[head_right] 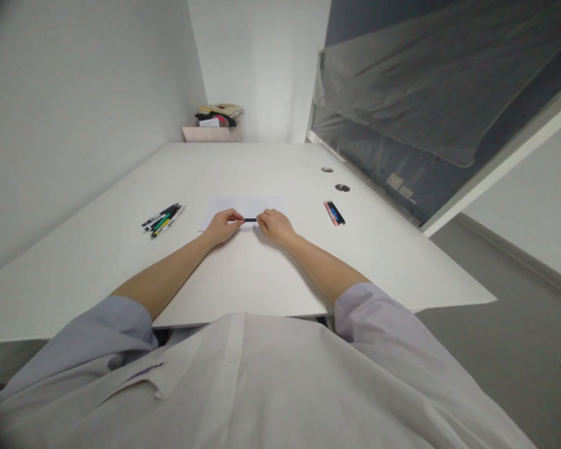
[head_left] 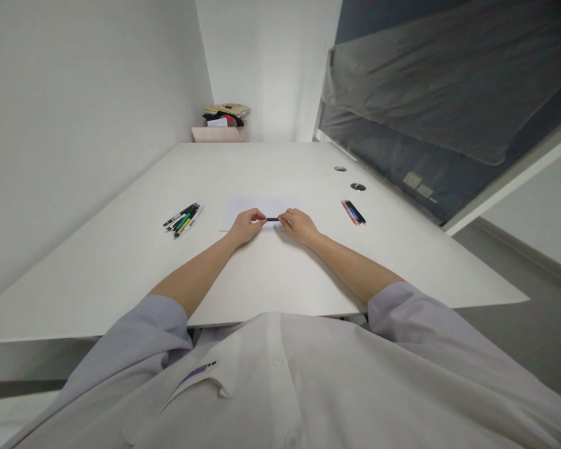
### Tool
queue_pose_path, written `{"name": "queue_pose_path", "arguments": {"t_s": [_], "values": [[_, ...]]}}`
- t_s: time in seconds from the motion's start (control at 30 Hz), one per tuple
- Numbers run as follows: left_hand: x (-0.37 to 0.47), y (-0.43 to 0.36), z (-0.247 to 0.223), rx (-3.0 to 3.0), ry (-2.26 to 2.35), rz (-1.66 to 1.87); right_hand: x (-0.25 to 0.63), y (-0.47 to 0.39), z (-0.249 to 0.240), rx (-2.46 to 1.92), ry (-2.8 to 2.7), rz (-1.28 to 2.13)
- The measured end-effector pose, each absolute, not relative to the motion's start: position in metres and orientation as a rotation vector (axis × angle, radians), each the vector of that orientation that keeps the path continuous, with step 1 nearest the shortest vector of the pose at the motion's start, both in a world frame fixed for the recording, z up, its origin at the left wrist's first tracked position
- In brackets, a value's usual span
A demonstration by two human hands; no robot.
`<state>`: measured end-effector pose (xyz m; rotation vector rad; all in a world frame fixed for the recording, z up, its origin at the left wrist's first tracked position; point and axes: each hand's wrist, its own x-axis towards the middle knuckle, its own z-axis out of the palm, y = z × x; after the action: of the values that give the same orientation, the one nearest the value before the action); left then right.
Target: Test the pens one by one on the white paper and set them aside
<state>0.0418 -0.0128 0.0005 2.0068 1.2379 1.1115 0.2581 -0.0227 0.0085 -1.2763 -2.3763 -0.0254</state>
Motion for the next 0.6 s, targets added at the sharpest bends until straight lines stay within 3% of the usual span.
{"name": "queue_pose_path", "arguments": {"t_s": [0.6], "values": [[0.044,-0.029,0.014,2.211,1.341,1.063,0.257,-0.024,0.01,-1.342,-2.348,0.067]]}}
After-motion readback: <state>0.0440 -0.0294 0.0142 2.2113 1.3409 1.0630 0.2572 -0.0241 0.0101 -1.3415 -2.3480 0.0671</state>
